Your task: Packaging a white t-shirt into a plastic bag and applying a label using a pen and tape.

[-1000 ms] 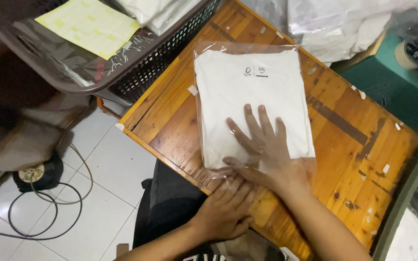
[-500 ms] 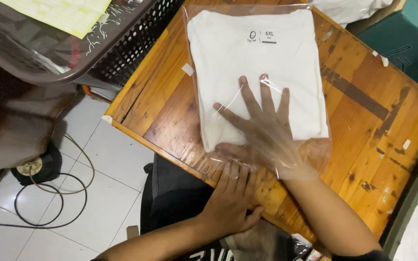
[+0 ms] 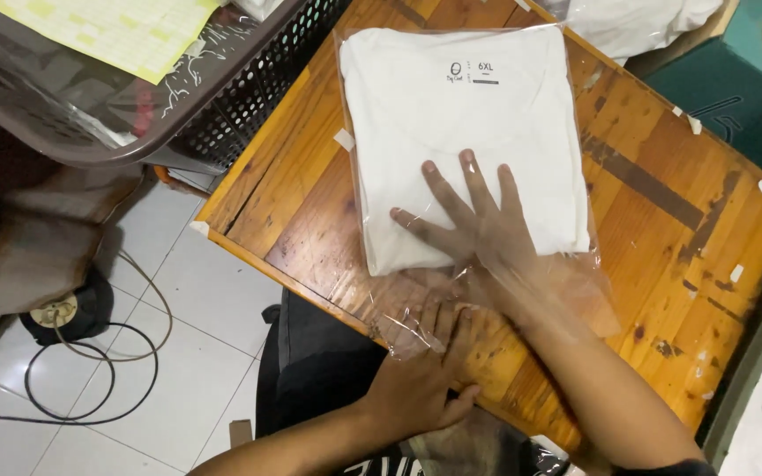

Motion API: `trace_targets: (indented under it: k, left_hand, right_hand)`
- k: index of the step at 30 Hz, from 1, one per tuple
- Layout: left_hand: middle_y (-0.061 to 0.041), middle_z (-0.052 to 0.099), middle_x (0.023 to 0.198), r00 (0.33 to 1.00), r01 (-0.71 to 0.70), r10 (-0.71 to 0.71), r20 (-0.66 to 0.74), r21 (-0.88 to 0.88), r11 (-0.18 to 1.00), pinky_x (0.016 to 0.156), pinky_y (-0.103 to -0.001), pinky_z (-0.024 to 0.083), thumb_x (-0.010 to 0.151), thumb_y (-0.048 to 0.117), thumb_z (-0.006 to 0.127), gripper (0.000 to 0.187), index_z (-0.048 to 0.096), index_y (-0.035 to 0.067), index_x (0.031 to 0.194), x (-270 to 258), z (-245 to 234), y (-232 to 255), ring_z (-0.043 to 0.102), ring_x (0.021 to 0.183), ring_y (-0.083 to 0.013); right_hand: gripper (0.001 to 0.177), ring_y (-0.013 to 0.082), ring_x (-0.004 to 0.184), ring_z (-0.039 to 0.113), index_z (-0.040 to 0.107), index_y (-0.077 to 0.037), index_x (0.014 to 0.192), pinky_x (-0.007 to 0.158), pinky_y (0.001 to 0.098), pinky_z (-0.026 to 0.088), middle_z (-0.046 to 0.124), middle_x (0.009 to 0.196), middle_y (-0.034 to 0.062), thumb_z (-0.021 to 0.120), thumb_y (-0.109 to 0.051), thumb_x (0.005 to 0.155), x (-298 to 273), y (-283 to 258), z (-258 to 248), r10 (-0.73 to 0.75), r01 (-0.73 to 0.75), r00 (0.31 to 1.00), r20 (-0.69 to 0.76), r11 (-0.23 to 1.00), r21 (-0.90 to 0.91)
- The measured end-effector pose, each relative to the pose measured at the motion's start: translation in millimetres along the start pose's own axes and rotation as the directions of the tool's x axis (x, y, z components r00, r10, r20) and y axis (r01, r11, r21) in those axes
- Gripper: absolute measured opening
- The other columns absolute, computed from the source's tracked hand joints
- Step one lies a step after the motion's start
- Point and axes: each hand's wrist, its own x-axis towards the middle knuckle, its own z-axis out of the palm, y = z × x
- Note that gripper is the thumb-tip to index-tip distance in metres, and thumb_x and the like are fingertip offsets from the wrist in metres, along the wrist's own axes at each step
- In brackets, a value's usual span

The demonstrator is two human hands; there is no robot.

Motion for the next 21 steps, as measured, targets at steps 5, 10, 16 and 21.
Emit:
trace_targets:
  k: [5, 10, 16, 21]
  left_hand:
    - [-0.032, 0.04, 0.123, 0.996, -0.082, 0.08, -0.034, -0.073, 0.994, 0.101, -0.048, 0.026, 0.078, 0.036, 0.048, 0.067, 0.035, -0.009, 0.125, 9, -13, -1, 0.034, 0.12, -0.0415]
    - [-0.031, 0.039, 0.124, 0.998, -0.049, 0.048, -0.034, -0.034, 0.998, 0.101, -0.045, 0.024, 0.08, 0.04, 0.044, 0.056, 0.048, -0.002, 0.118, 4, -7, 3, 0.035, 0.119, -0.04]
    - [-0.03, 0.041, 0.121, 0.998, -0.06, 0.059, -0.037, -0.019, 0.998, 0.099, -0.049, 0.025, 0.08, 0.04, 0.046, 0.065, 0.037, -0.007, 0.124, 7, -14, 2, 0.036, 0.115, -0.0435]
    - [-0.032, 0.038, 0.121, 0.994, -0.106, 0.107, -0.016, 0.058, 0.993, 0.101, -0.048, 0.025, 0.081, 0.042, 0.041, 0.066, 0.036, -0.008, 0.124, 7, -15, 3, 0.035, 0.115, -0.045]
  right_hand:
    - [0.081, 0.0434, 0.124, 0.011, 0.004, -0.042, 0.135, 0.093, 0.062, 0.018, 0.007, 0.143, 0.0037, 0.021, -0.081, 0.067, 10, 1, 14, -0.035, 0.034, 0.999, 0.011, 0.995, 0.098]
    - [0.072, 0.0386, 0.129, -0.007, 0.01, -0.043, 0.133, 0.1, 0.0584, 0.0, 0.0, 0.144, -0.0009, 0.03, -0.07, 0.069, 7, 3, -21, -0.059, -0.049, 0.958, 0.281, 0.931, 0.362]
    - [0.067, 0.0399, 0.13, 0.011, 0.017, -0.04, 0.135, 0.1, 0.06, 0.019, 0.014, 0.144, -0.0023, 0.033, -0.071, 0.076, -5, 1, 7, -0.045, 0.101, 0.976, -0.213, 0.96, 0.26]
    - [0.078, 0.0442, 0.127, -0.001, 0.007, -0.042, 0.135, 0.091, 0.0655, 0.012, 0.004, 0.145, -0.0005, 0.022, -0.079, 0.068, -4, 3, 0, -0.078, 0.082, 0.997, -0.023, 0.95, 0.3]
